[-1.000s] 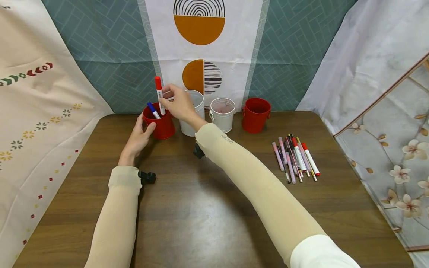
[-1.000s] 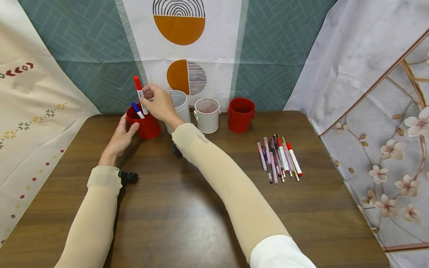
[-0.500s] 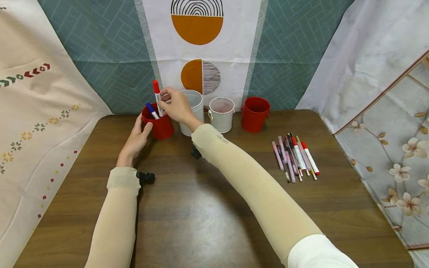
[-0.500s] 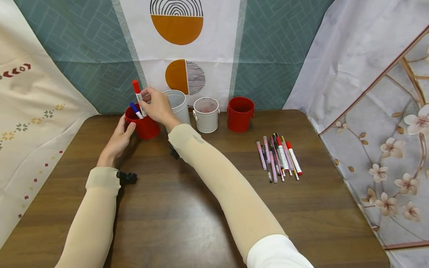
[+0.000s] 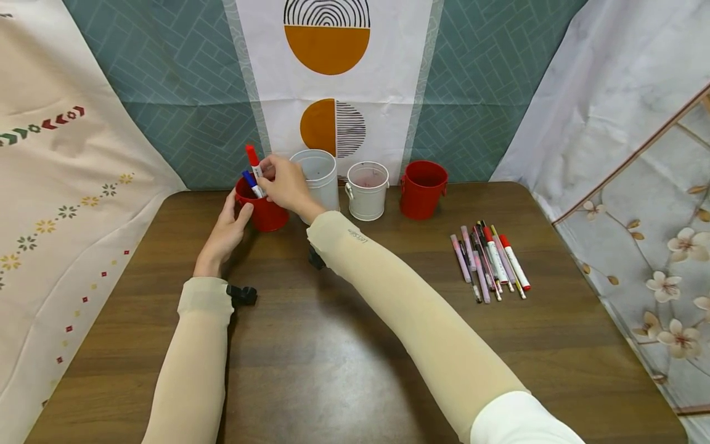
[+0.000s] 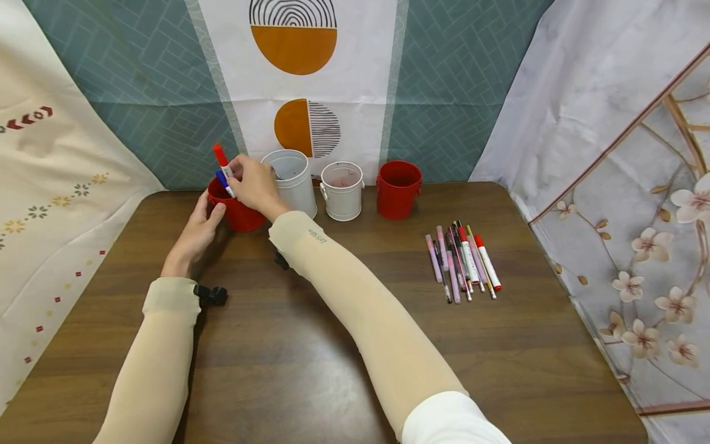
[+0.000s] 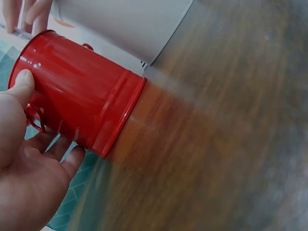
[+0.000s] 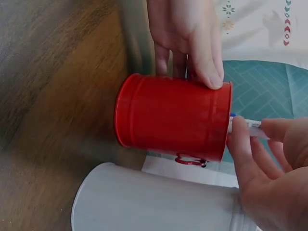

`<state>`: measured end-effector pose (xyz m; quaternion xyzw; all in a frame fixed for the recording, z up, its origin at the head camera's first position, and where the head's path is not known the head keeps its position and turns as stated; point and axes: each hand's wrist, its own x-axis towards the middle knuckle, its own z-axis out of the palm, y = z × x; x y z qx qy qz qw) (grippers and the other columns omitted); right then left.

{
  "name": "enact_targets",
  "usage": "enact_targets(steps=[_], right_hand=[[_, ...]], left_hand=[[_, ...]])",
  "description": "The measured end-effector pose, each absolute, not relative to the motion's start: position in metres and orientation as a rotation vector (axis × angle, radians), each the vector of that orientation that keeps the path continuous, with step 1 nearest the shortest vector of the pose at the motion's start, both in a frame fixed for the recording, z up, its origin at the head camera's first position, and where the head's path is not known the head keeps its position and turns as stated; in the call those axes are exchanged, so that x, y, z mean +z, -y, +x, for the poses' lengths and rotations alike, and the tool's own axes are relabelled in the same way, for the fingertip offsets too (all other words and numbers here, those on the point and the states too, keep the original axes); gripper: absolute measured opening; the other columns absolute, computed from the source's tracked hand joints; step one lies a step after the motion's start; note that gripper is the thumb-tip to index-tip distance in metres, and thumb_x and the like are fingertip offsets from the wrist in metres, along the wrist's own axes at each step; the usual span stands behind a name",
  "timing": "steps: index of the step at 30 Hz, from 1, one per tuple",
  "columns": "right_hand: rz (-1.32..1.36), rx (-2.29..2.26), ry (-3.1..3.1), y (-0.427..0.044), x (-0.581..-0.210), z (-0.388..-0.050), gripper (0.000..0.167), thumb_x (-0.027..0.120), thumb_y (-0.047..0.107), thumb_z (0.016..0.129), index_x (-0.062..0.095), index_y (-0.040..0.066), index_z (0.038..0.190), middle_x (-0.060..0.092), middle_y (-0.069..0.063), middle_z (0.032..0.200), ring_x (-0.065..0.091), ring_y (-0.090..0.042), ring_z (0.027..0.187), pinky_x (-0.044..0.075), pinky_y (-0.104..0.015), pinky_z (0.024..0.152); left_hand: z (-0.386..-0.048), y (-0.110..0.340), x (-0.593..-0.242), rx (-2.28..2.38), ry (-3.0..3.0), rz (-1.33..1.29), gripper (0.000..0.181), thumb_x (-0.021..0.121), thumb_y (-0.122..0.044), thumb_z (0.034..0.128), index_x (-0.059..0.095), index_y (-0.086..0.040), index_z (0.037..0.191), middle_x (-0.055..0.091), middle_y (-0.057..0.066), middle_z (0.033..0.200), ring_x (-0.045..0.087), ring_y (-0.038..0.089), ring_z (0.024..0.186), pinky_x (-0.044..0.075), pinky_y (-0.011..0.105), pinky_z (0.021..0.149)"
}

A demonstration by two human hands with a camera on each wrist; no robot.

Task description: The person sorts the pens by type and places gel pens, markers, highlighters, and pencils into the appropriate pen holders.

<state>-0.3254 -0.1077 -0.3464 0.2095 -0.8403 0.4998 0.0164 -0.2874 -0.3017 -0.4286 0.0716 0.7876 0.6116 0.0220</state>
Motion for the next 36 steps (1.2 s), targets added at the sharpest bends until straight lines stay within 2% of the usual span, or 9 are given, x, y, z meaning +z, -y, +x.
enact_targets(steps=[9,13,17,20,22,26,31,36], right_hand=[[0.571,1.52,2.63,0.109,-0.351,-0.324,0.028,0.069,0.011,0.103,0.068,0.007,0.131,0.078,-0.009,0.116,0.073,-0.012,0.068,0.058,-0.015,0.061],[0.596,1.591,2.617,0.1,-0.348,-0.322,0.029,0.067,0.009,0.104,0.066,0.006,0.133,0.076,-0.011,0.121,0.076,-0.017,0.078,0.06,-0.017,0.064],[0.684,1.668,2.594,0.086,-0.339,-0.319,0.029,0.064,0.008,0.106,0.064,0.004,0.135,0.073,-0.014,0.127,0.078,-0.024,0.095,0.062,-0.021,0.069],[0.75,1.714,2.567,0.072,-0.33,-0.316,0.029,0.063,0.008,0.106,0.063,0.004,0.135,0.072,-0.014,0.128,0.077,-0.025,0.097,0.064,-0.025,0.074],[0.786,1.735,2.534,0.061,-0.323,-0.314,0.029,0.063,0.008,0.106,0.065,0.003,0.134,0.073,-0.014,0.124,0.077,-0.025,0.092,0.065,-0.03,0.077],[0.819,1.671,2.472,0.033,-0.309,-0.305,0.025,0.067,0.008,0.103,0.07,0.006,0.128,0.077,-0.01,0.113,0.077,-0.02,0.085,0.065,-0.031,0.076],[0.893,1.333,2.443,-0.019,-0.292,-0.297,0.02,0.067,0.01,0.102,0.075,0.007,0.12,0.079,-0.007,0.108,0.076,-0.019,0.088,0.061,-0.025,0.079],[0.927,1.063,2.497,-0.081,-0.288,-0.285,0.018,0.066,0.01,0.102,0.076,0.008,0.116,0.079,-0.006,0.109,0.076,-0.02,0.09,0.062,-0.032,0.084]], left_hand=[[-0.287,0.301,-0.43,1.915,-2.451,0.252,0.077,0.051,-0.022,0.1126,0.002,-0.012,0.172,0.005,0.015,0.178,0.0,0.035,0.165,0.005,0.059,0.132],[-0.286,0.301,-0.43,1.9,-2.453,0.237,0.078,0.051,-0.022,0.1126,0.002,-0.013,0.172,0.005,0.014,0.179,0.001,0.034,0.165,0.006,0.057,0.132],[-0.286,0.3,-0.429,1.899,-2.446,0.221,0.078,0.051,-0.023,0.1128,0.001,-0.014,0.172,0.003,0.013,0.179,0.0,0.033,0.165,0.006,0.056,0.132],[-0.286,0.3,-0.428,1.901,-2.444,0.212,0.078,0.051,-0.025,0.1126,0.002,-0.015,0.172,0.004,0.012,0.179,0.0,0.033,0.165,0.006,0.056,0.133],[-0.286,0.3,-0.428,1.9,-2.45,0.215,0.078,0.052,-0.024,0.1124,0.002,-0.015,0.172,0.005,0.012,0.179,0.001,0.033,0.165,0.008,0.055,0.133],[-0.284,0.301,-0.428,1.891,-2.457,0.218,0.079,0.052,-0.023,0.1123,0.002,-0.014,0.172,0.004,0.012,0.179,0.0,0.032,0.165,0.008,0.054,0.133],[-0.285,0.301,-0.427,1.895,-2.462,0.219,0.078,0.052,-0.023,0.1124,0.003,-0.014,0.172,0.004,0.011,0.179,-0.001,0.032,0.165,0.008,0.054,0.133],[-0.284,0.301,-0.427,1.889,-2.461,0.222,0.079,0.052,-0.024,0.1125,0.002,-0.013,0.172,0.003,0.013,0.179,-0.001,0.034,0.165,0.008,0.056,0.132]])
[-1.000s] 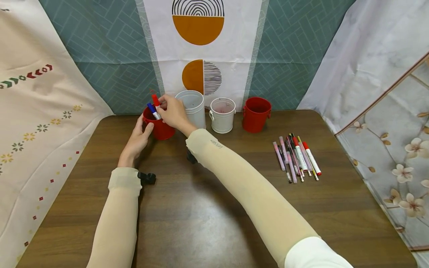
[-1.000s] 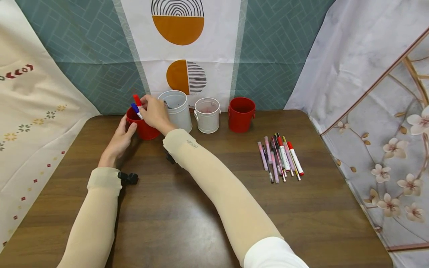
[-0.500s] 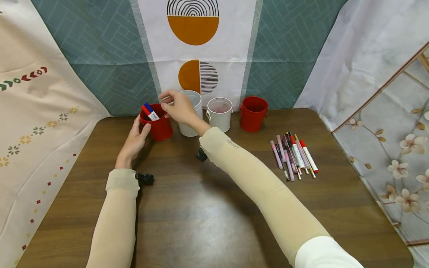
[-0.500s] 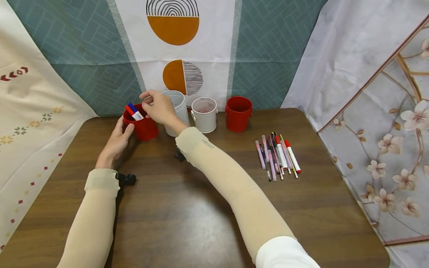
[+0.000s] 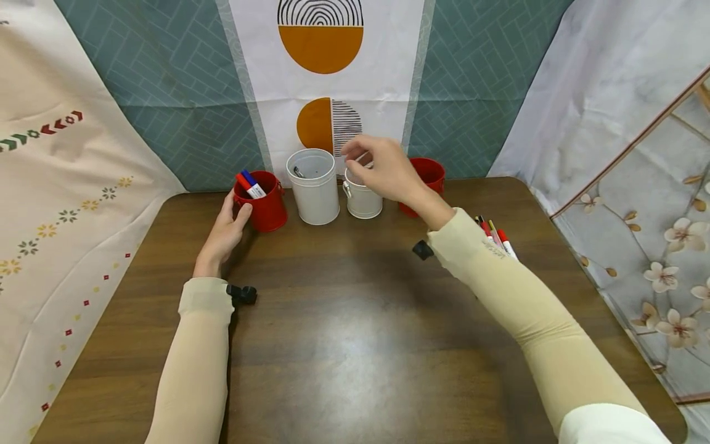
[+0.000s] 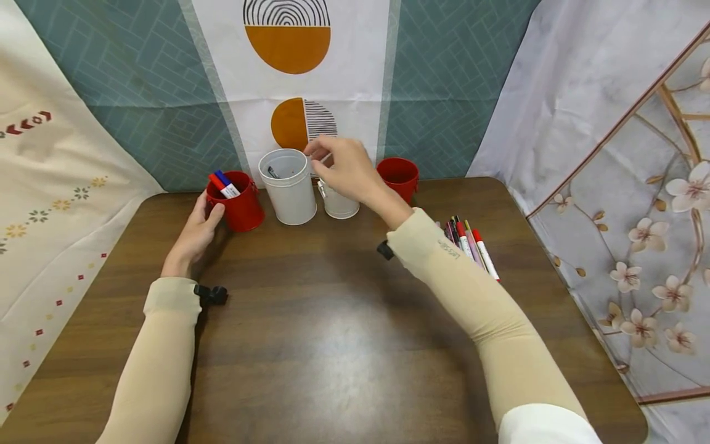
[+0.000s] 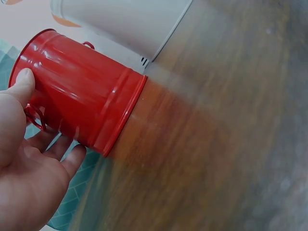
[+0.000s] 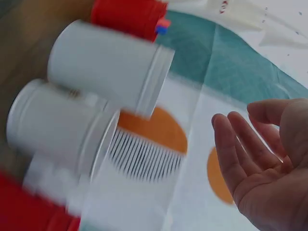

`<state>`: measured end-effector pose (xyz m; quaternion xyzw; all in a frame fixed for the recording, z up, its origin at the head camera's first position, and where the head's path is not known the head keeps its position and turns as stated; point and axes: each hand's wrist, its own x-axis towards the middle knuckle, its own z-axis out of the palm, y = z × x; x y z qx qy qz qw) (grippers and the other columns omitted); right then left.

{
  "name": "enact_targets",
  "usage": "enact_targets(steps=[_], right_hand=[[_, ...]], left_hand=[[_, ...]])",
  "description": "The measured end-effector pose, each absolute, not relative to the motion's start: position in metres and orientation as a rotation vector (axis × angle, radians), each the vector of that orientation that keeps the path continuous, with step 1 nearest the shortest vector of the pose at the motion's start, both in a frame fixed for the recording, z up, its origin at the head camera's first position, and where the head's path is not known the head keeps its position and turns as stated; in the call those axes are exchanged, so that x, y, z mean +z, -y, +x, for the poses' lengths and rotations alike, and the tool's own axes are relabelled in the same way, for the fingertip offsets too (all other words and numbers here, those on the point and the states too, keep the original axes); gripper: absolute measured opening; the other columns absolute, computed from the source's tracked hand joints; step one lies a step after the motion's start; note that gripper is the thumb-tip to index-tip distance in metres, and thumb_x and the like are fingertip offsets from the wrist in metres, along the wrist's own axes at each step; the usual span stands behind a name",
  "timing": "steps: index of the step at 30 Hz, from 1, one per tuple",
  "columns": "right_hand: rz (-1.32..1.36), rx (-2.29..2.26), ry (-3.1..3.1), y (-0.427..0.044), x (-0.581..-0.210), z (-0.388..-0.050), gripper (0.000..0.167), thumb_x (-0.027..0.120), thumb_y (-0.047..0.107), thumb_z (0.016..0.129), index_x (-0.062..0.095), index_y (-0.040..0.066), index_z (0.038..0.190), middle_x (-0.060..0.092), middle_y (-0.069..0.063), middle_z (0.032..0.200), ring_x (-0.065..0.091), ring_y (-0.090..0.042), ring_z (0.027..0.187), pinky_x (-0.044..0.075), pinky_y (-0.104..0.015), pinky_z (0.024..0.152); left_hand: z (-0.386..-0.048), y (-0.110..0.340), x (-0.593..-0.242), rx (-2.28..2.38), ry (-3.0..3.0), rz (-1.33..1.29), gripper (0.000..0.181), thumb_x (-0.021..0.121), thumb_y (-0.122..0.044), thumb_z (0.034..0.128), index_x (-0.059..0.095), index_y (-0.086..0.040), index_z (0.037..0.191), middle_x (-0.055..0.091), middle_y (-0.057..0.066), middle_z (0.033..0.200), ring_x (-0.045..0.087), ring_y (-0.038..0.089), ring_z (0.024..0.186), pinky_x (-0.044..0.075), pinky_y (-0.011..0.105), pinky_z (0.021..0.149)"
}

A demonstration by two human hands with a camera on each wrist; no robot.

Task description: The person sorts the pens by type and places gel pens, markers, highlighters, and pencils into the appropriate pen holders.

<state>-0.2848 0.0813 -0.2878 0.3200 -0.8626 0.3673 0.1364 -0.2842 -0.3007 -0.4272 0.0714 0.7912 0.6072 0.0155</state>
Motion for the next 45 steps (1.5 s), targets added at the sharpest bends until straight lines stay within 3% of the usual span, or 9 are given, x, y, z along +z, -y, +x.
enact_targets(steps=[10,20,28,35,45], right_hand=[[0.801,0.728,2.695,-0.177,-0.307,-0.256,0.017,0.068,0.012,0.099,0.076,0.006,0.113,0.079,-0.006,0.096,0.072,-0.021,0.083,0.057,-0.041,0.08],[0.581,0.639,2.852,-0.242,-0.332,-0.233,0.022,0.069,0.013,0.099,0.075,0.003,0.118,0.08,-0.014,0.102,0.074,-0.032,0.09,0.055,-0.053,0.082],[0.494,0.651,2.874,-0.261,-0.344,-0.224,0.023,0.07,0.015,0.099,0.075,0.004,0.119,0.08,-0.013,0.102,0.072,-0.03,0.088,0.055,-0.051,0.081],[0.46,0.633,2.885,-0.267,-0.358,-0.219,0.024,0.072,0.014,0.098,0.074,0.003,0.119,0.08,-0.014,0.1,0.071,-0.028,0.079,0.052,-0.043,0.07],[0.415,0.622,2.925,-0.27,-0.378,-0.215,0.025,0.072,0.015,0.097,0.074,0.0,0.116,0.081,-0.013,0.096,0.074,-0.031,0.084,0.057,-0.053,0.076]], left_hand=[[-0.281,0.311,-0.429,1.929,-2.428,0.214,0.079,0.051,-0.023,0.113,-0.001,-0.014,0.172,0.0,0.01,0.179,-0.003,0.031,0.165,0.006,0.054,0.133],[-0.282,0.311,-0.427,1.939,-2.426,0.231,0.08,0.051,-0.026,0.1129,-0.001,-0.016,0.172,0.0,0.01,0.179,-0.003,0.031,0.165,0.005,0.054,0.133],[-0.282,0.309,-0.427,1.939,-2.416,0.227,0.08,0.052,-0.025,0.1128,0.0,-0.015,0.172,0.0,0.009,0.179,-0.004,0.031,0.165,0.006,0.055,0.133],[-0.284,0.304,-0.427,1.922,-2.427,0.217,0.079,0.052,-0.025,0.1124,0.001,-0.016,0.172,0.003,0.011,0.179,0.0,0.036,0.165,0.008,0.056,0.132],[-0.295,0.308,-0.439,1.927,-2.437,0.2,0.078,0.052,-0.031,0.1124,0.003,-0.02,0.173,0.004,0.01,0.179,0.001,0.034,0.165,0.006,0.054,0.133]])
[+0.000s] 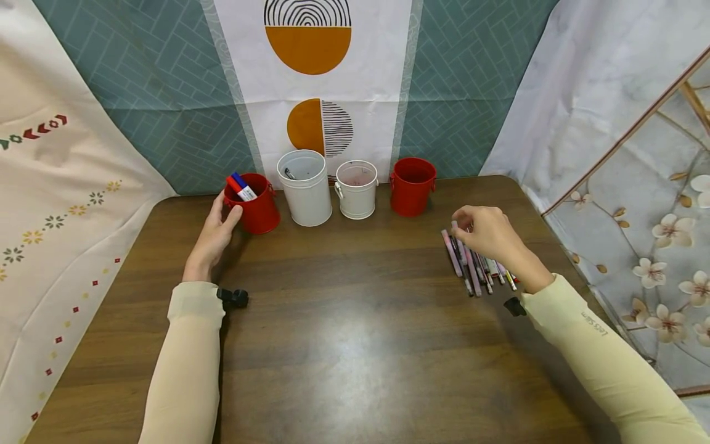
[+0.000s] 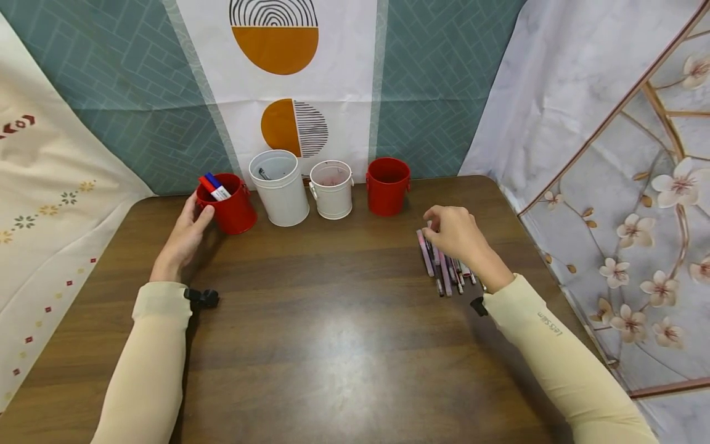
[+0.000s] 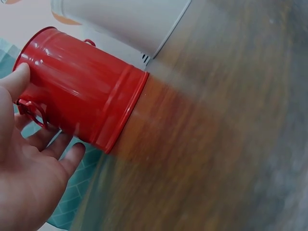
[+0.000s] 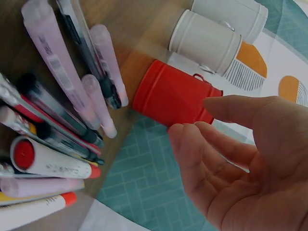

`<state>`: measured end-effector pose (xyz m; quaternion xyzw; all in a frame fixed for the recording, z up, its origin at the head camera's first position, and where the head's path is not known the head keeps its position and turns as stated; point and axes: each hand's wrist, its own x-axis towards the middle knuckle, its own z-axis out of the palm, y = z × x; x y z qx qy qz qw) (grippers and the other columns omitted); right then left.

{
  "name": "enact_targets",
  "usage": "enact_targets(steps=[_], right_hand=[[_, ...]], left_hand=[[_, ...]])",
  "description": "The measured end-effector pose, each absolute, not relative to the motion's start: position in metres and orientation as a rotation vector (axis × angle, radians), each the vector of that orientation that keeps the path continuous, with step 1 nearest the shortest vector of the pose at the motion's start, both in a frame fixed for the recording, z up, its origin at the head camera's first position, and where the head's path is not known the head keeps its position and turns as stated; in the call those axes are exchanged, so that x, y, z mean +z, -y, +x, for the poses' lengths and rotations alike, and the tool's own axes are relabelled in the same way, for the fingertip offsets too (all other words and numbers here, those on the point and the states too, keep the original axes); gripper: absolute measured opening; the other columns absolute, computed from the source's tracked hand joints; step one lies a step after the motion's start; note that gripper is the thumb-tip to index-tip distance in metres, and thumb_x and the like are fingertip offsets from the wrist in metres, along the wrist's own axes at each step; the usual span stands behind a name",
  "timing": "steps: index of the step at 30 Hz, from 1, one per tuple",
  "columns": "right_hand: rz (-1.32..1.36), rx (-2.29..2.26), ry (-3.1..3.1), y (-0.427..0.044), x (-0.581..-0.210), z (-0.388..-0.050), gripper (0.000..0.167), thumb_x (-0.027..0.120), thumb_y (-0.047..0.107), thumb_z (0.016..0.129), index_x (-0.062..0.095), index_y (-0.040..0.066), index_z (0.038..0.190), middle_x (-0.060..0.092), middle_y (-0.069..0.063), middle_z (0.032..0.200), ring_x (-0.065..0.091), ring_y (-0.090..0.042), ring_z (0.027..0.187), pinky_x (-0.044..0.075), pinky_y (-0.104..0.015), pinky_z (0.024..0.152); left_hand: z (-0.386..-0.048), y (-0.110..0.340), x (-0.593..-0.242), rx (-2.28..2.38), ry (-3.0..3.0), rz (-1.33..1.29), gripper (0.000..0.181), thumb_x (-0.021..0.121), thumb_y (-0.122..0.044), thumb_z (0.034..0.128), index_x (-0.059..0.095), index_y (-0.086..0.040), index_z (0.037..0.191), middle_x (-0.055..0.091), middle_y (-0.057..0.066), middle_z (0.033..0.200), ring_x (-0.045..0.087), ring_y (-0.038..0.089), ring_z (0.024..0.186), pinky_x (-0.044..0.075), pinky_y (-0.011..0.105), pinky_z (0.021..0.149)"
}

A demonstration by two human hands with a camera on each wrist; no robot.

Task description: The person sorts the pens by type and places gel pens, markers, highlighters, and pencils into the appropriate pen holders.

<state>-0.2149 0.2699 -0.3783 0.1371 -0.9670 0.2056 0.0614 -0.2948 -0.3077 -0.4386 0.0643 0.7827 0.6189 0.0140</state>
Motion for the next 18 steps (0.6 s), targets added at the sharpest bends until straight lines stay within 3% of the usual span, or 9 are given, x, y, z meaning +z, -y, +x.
enact_targets(steps=[4,13,18], right_hand=[[0.4,0.617,2.949,-0.27,-0.386,-0.214,0.025,0.072,0.015,0.096,0.074,0.0,0.116,0.08,-0.013,0.093,0.073,-0.028,0.078,0.056,-0.051,0.073],[0.351,0.638,3.03,-0.27,-0.397,-0.209,0.029,0.074,0.017,0.098,0.073,-0.001,0.12,0.078,-0.016,0.097,0.073,-0.034,0.089,0.058,-0.053,0.079],[0.354,0.651,3.035,-0.269,-0.403,-0.209,0.032,0.074,0.017,0.099,0.073,-0.004,0.123,0.078,-0.014,0.093,0.071,-0.033,0.086,0.057,-0.053,0.078]], left_hand=[[-0.293,0.307,-0.437,1.938,-2.437,0.188,0.078,0.053,-0.031,0.1119,0.005,-0.021,0.173,0.005,0.008,0.179,0.002,0.034,0.165,0.008,0.055,0.133],[-0.282,0.299,-0.421,1.948,-2.459,0.231,0.077,0.055,-0.027,0.1111,0.01,-0.018,0.172,0.011,0.012,0.178,0.008,0.037,0.164,0.012,0.055,0.133],[-0.28,0.298,-0.417,1.938,-2.494,0.233,0.079,0.056,-0.028,0.1108,0.008,-0.016,0.172,0.011,0.011,0.178,0.01,0.037,0.164,0.013,0.053,0.133]])
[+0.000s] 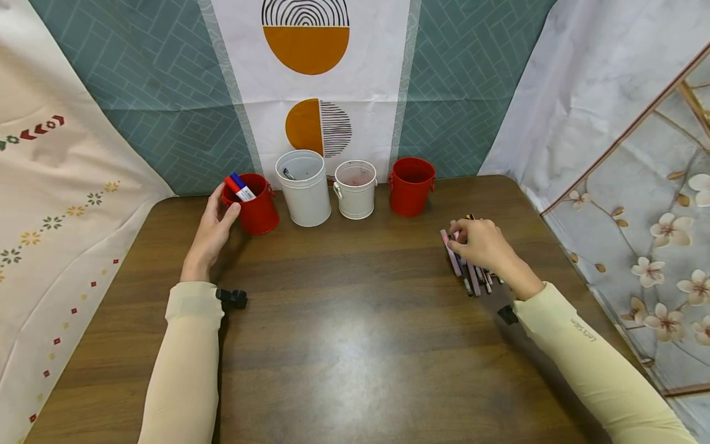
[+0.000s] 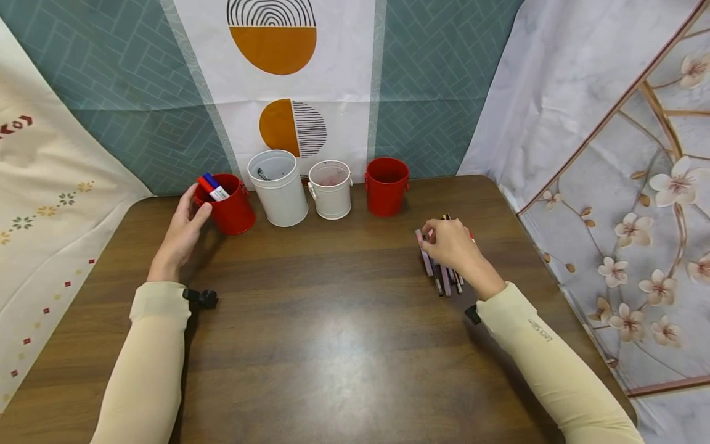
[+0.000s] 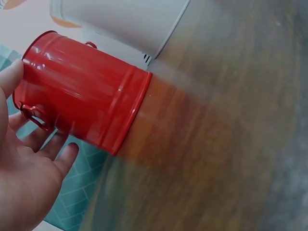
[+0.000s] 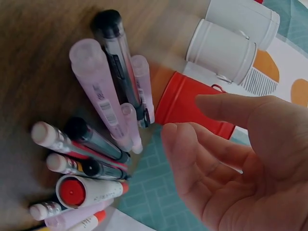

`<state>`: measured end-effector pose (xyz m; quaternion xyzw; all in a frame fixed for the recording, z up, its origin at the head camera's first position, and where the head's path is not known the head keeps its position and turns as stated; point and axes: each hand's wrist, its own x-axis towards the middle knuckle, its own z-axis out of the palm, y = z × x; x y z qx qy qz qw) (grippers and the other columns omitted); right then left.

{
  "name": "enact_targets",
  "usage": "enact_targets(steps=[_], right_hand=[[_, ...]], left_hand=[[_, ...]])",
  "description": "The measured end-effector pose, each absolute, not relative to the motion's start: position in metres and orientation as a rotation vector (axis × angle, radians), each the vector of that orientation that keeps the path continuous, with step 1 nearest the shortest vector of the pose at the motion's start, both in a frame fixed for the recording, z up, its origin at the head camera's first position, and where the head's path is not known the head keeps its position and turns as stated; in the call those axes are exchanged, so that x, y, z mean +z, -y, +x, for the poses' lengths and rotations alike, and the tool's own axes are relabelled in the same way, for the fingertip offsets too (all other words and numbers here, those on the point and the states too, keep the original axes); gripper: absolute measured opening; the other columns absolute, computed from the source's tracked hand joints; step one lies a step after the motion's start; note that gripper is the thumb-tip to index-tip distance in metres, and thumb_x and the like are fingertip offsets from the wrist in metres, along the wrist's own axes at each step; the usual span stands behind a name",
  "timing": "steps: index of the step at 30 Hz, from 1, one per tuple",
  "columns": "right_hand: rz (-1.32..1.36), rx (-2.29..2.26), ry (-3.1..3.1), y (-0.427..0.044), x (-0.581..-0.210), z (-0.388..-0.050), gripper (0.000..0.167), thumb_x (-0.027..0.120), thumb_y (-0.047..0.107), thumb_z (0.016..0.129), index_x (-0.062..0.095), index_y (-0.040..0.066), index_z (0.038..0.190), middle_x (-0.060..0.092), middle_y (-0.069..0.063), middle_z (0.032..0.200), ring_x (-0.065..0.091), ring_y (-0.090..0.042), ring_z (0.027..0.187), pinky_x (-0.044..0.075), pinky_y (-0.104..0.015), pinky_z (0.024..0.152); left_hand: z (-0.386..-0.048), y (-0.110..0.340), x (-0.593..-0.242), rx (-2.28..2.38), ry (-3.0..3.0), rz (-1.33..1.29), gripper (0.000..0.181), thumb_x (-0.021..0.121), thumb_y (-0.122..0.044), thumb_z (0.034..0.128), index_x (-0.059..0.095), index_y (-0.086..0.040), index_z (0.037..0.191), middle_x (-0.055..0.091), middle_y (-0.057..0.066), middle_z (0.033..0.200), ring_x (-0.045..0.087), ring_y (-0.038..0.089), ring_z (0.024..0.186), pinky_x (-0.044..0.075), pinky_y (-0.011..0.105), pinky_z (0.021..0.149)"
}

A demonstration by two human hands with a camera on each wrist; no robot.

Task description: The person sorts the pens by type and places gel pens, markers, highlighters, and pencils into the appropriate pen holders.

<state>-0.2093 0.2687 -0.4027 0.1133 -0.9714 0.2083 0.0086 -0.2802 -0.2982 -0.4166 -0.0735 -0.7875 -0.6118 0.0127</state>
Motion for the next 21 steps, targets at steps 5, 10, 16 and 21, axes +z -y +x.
enact_targets(steps=[5,10,16,21], right_hand=[[0.346,0.655,3.041,-0.267,-0.405,-0.209,0.032,0.075,0.016,0.098,0.073,-0.005,0.122,0.077,-0.012,0.088,0.07,-0.03,0.078,0.054,-0.06,0.088],[0.337,0.647,3.056,-0.267,-0.407,-0.208,0.031,0.077,0.015,0.096,0.074,-0.005,0.119,0.078,-0.013,0.09,0.074,-0.03,0.08,0.056,-0.06,0.09],[0.337,0.584,3.099,-0.265,-0.415,-0.21,0.026,0.077,0.014,0.094,0.075,-0.003,0.113,0.076,-0.011,0.083,0.068,-0.024,0.072,0.056,-0.041,0.064],[0.34,0.507,3.1,-0.262,-0.42,-0.214,0.021,0.077,0.013,0.092,0.078,-0.002,0.107,0.077,-0.012,0.086,0.066,-0.026,0.074,0.053,-0.042,0.067]], left_hand=[[-0.279,0.297,-0.411,-1.896,2.455,-0.219,0.082,0.057,-0.028,0.1102,0.005,-0.014,0.172,0.007,0.011,0.179,0.008,0.036,0.164,0.011,0.052,0.133],[-0.278,0.295,-0.407,-1.873,2.45,-0.23,0.083,0.059,-0.027,0.1092,0.006,-0.012,0.172,0.008,0.013,0.179,0.009,0.034,0.164,0.011,0.051,0.133],[-0.279,0.294,-0.407,-1.869,2.441,-0.239,0.086,0.061,-0.024,0.1076,0.006,-0.011,0.172,0.009,0.013,0.179,0.009,0.035,0.164,0.011,0.052,0.133],[-0.281,0.294,-0.41,-1.894,2.419,-0.234,0.089,0.064,-0.021,0.1058,0.006,-0.011,0.172,0.01,0.014,0.178,0.012,0.035,0.164,0.013,0.05,0.133]])
